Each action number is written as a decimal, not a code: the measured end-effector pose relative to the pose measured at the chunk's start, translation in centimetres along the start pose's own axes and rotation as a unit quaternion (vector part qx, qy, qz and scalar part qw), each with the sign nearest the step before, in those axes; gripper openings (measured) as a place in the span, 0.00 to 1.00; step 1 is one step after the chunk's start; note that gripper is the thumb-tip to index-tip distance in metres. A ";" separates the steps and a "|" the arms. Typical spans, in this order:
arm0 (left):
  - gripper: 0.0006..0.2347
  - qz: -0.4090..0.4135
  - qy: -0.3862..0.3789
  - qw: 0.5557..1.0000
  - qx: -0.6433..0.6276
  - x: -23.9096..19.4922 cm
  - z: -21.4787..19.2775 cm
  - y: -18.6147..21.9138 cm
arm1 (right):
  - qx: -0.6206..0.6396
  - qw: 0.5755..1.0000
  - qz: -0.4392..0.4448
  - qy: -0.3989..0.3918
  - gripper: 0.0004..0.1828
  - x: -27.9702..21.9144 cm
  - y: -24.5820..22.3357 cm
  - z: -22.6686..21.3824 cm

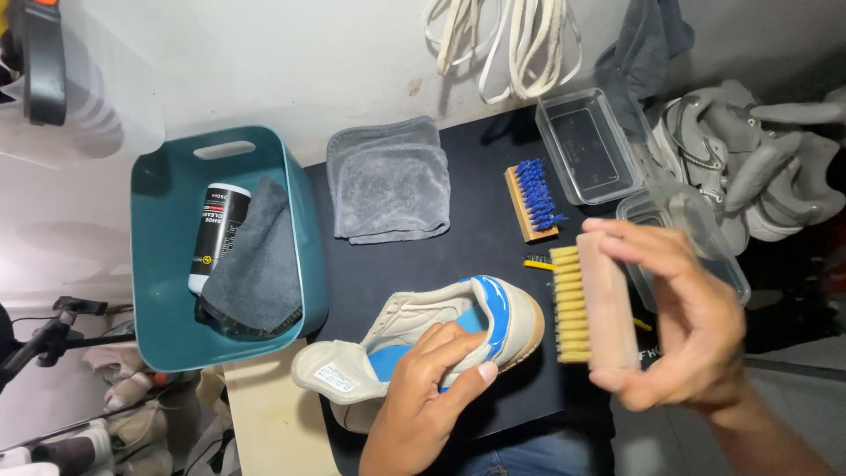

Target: The person scrubs a white and blue sneaker with a wooden brush, focusing on the toe box, sides, and heel. They repeatedly dip the brush into a clear container of water to wet the bristles before continuing to scrub different areas of the shoe.

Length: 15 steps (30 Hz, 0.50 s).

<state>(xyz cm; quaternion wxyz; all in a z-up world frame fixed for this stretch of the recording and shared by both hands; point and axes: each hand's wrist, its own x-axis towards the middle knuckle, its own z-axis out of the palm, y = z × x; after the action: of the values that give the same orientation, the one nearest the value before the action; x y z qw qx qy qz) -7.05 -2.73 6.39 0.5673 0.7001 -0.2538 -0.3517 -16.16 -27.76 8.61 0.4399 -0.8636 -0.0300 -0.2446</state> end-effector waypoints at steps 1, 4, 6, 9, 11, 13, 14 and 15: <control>0.11 -0.002 -0.001 1.000 0.000 -0.1 0.2 0.2 | 0.001 1.000 0.002 0.001 0.55 -1.2 -0.4 1.3; 0.08 0.020 0.010 1.000 0.010 -0.1 0.5 0.5 | -0.138 0.983 -0.116 0.028 0.55 -3.6 -0.5 4.0; 0.09 0.044 0.015 0.999 0.012 -0.4 0.7 0.3 | -0.213 0.951 -0.225 0.010 0.43 -4.5 0.6 4.4; 0.09 0.038 0.013 0.999 -0.007 -0.8 0.1 0.5 | -0.196 0.969 -0.109 0.102 0.52 -0.7 0.5 4.2; 0.09 0.041 0.010 0.999 -0.012 -0.8 0.0 0.5 | -0.193 0.970 -0.085 0.118 0.49 -0.9 -0.6 5.0; 0.09 0.050 0.011 0.999 -0.014 -0.4 -0.2 0.3 | -0.190 0.970 -0.069 0.137 0.46 -2.1 -0.6 5.5; 0.10 0.076 0.009 0.997 -0.012 -0.5 -0.1 0.1 | -0.193 0.967 -0.142 0.091 0.44 -3.6 -0.4 5.7; 0.12 0.103 0.007 0.995 -0.011 -0.6 -0.1 -0.3 | -0.194 0.957 -0.213 0.043 0.43 -5.2 -0.1 6.0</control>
<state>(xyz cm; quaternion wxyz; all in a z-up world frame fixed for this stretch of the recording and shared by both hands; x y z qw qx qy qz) -7.37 -2.22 6.24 0.6099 0.6664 -0.3167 -0.2894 -18.39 -22.24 3.41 0.2029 -0.8945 -0.1461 -0.3706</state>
